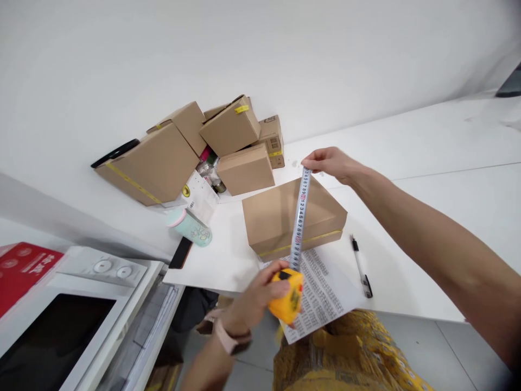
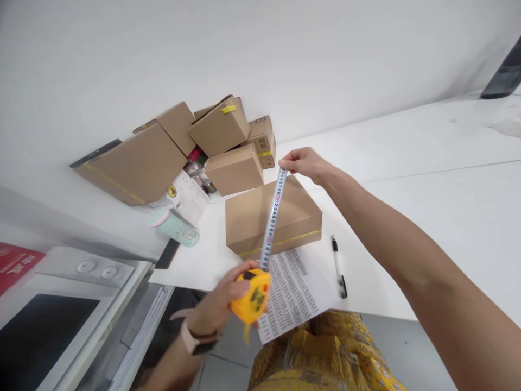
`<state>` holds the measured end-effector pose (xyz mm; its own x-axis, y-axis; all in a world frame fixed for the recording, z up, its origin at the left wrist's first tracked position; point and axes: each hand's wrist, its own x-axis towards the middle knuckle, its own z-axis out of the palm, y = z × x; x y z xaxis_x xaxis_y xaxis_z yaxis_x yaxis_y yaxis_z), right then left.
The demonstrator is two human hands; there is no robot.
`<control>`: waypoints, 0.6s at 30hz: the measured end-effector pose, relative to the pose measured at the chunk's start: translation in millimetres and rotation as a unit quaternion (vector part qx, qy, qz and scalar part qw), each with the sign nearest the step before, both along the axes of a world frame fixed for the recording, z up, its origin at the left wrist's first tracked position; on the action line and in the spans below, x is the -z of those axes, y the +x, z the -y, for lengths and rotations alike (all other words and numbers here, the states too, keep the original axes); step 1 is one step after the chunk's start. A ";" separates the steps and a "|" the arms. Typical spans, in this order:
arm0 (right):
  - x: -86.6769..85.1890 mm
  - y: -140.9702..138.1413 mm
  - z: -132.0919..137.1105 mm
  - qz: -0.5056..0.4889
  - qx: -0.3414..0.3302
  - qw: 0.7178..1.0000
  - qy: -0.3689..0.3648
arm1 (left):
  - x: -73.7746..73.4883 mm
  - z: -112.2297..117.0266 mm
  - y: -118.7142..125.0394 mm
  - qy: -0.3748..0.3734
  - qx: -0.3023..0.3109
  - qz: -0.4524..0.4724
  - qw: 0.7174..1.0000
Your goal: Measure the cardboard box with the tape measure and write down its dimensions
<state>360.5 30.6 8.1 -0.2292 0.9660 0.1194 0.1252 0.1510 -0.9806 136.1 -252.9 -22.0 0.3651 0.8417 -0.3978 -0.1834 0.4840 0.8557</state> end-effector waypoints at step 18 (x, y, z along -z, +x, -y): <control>46.4 -52.6 -40.6 0.209 -0.064 0.976 -0.017 | 19.4 -15.4 128.8 0.000 -0.192 0.061 0.979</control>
<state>308.0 71.2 -38.3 -0.3703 0.9279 -0.0426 0.4977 0.1595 -0.8526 264.9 -237.5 -41.4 0.0661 0.9265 -0.3705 -0.4525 0.3587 0.8164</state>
